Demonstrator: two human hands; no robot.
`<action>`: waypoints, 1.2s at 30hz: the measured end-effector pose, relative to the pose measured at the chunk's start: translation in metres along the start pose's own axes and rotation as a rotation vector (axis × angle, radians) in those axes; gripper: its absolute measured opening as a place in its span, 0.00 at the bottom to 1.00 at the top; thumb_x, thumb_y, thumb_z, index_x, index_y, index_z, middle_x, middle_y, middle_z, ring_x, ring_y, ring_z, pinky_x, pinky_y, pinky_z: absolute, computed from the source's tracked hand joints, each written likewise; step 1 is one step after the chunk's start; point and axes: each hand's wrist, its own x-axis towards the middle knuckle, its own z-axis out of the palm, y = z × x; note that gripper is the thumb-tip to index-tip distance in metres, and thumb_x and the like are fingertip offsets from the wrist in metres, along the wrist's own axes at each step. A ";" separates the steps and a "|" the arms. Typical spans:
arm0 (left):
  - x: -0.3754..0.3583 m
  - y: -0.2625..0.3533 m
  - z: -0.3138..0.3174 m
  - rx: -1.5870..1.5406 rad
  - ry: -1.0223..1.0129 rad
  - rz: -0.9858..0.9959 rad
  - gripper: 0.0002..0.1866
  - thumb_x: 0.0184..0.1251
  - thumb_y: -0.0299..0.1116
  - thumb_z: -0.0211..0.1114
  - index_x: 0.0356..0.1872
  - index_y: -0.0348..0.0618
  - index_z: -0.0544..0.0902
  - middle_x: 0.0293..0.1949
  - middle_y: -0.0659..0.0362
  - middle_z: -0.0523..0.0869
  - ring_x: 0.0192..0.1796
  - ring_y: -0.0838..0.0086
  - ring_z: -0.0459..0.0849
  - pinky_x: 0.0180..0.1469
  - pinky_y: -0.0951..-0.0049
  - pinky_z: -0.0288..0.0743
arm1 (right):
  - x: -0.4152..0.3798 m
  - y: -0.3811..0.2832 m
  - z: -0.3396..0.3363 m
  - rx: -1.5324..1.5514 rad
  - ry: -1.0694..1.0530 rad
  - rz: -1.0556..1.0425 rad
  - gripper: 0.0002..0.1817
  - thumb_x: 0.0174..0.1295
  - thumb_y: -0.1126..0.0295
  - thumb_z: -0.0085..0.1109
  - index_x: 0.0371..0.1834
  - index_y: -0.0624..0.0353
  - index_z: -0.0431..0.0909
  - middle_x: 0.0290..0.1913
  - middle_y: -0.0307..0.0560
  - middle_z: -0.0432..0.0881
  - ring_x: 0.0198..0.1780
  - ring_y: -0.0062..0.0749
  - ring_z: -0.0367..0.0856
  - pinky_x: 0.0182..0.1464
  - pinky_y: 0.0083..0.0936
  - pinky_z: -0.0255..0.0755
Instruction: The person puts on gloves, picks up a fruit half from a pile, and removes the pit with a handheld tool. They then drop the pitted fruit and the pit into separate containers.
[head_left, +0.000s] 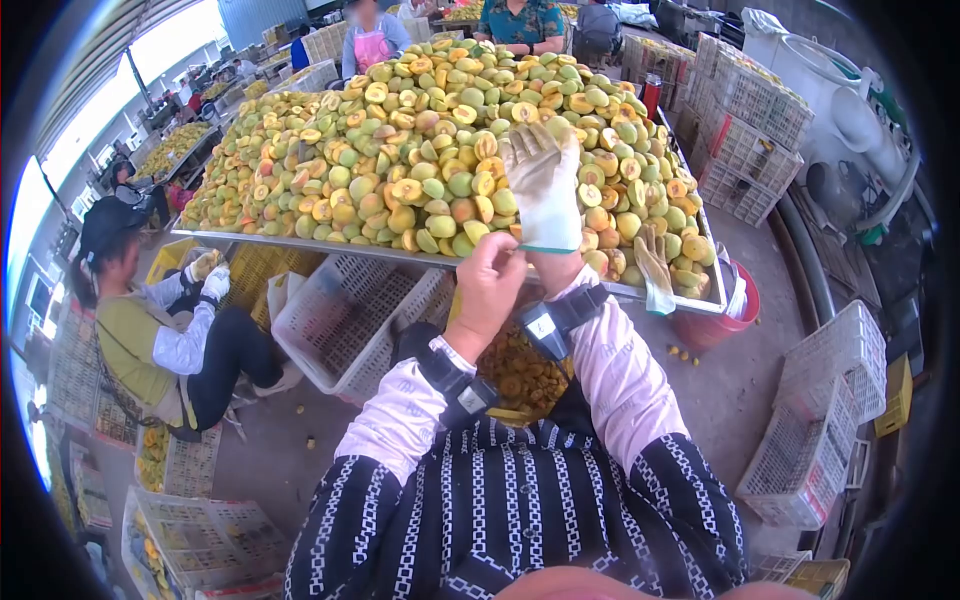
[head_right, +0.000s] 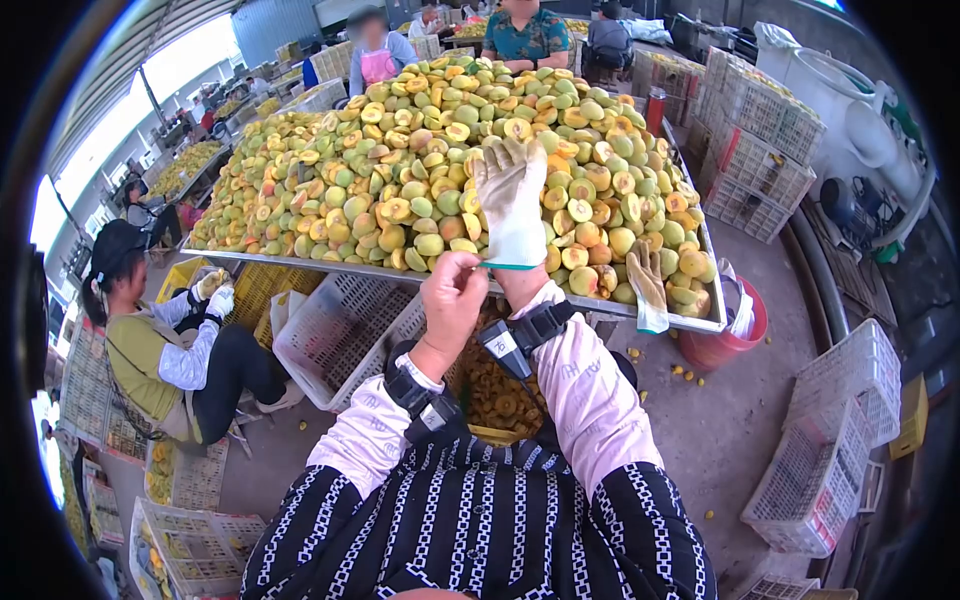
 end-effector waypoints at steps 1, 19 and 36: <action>0.000 -0.006 0.005 -0.309 0.048 -0.154 0.07 0.58 0.19 0.62 0.36 0.41 0.76 0.30 0.60 0.80 0.25 0.79 0.78 0.28 0.80 0.71 | -0.003 0.002 -0.004 -0.038 0.056 -0.035 0.34 0.68 0.48 0.49 0.66 0.64 0.59 0.66 0.55 0.62 0.69 0.44 0.59 0.73 0.39 0.53; 0.021 -0.001 0.003 -0.782 -0.474 -0.524 0.01 0.62 0.29 0.55 0.32 0.47 0.75 0.25 0.72 0.73 0.25 0.90 0.70 0.25 0.86 0.62 | 0.002 -0.026 0.013 -0.054 -0.246 0.230 0.39 0.67 0.47 0.47 0.68 0.71 0.55 0.68 0.65 0.62 0.69 0.51 0.63 0.71 0.41 0.58; 0.072 -0.007 0.010 -0.795 -0.468 -0.433 0.06 0.63 0.28 0.58 0.39 0.41 0.79 0.32 0.68 0.79 0.33 0.85 0.76 0.39 0.84 0.68 | 0.026 -0.061 0.054 -0.058 -0.215 0.357 0.49 0.61 0.30 0.40 0.72 0.63 0.54 0.69 0.59 0.63 0.70 0.51 0.62 0.70 0.44 0.57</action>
